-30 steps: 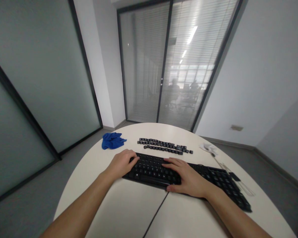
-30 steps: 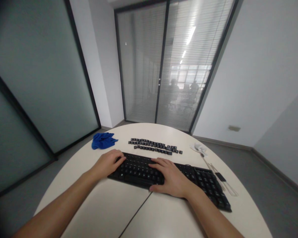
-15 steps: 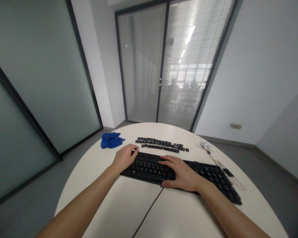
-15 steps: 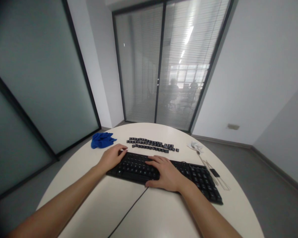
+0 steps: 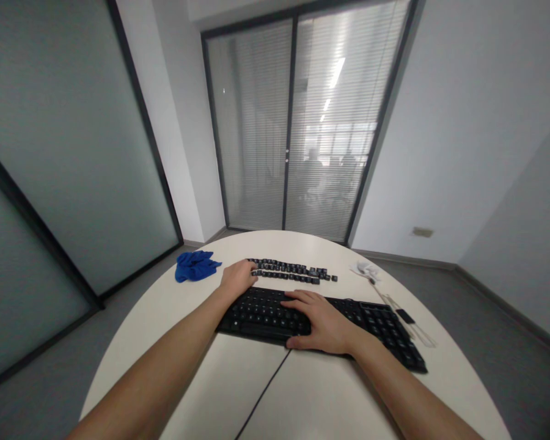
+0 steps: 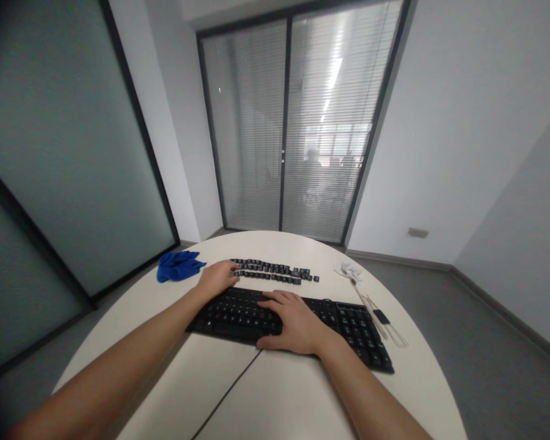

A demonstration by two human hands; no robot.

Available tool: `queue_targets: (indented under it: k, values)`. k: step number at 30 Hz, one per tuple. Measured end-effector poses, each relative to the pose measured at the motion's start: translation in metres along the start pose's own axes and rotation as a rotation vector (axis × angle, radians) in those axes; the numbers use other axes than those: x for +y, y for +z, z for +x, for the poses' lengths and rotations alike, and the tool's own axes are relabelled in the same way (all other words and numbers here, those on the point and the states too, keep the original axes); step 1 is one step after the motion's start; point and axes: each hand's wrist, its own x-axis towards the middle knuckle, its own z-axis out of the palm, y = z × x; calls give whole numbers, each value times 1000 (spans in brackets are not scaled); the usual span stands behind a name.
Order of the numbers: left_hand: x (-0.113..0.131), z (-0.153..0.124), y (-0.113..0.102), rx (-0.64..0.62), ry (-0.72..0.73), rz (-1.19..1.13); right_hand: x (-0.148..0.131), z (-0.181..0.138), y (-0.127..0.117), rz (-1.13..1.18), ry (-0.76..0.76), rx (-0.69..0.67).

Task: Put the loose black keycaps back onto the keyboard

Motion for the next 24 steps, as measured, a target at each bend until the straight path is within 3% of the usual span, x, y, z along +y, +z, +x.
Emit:
queue_targets:
  k: [6, 12, 17, 20, 24]
  values:
    - [-2, 0, 0, -10, -64, -19, 0, 0, -1, 8, 6, -10]
    - [-12, -28, -8, 31, -59, -143, 1, 0, 0, -1, 6, -8]
    - [-30, -57, -15, 58, 80, -378, -1, 1, -1, -19, 12, -13]
    - [-40, -68, -18, -28, 178, -513, -2, 1, -1, -24, 20, -20]
    - [-43, -72, -22, -119, 259, -478, 0, 1, 0, -18, 17, -23]
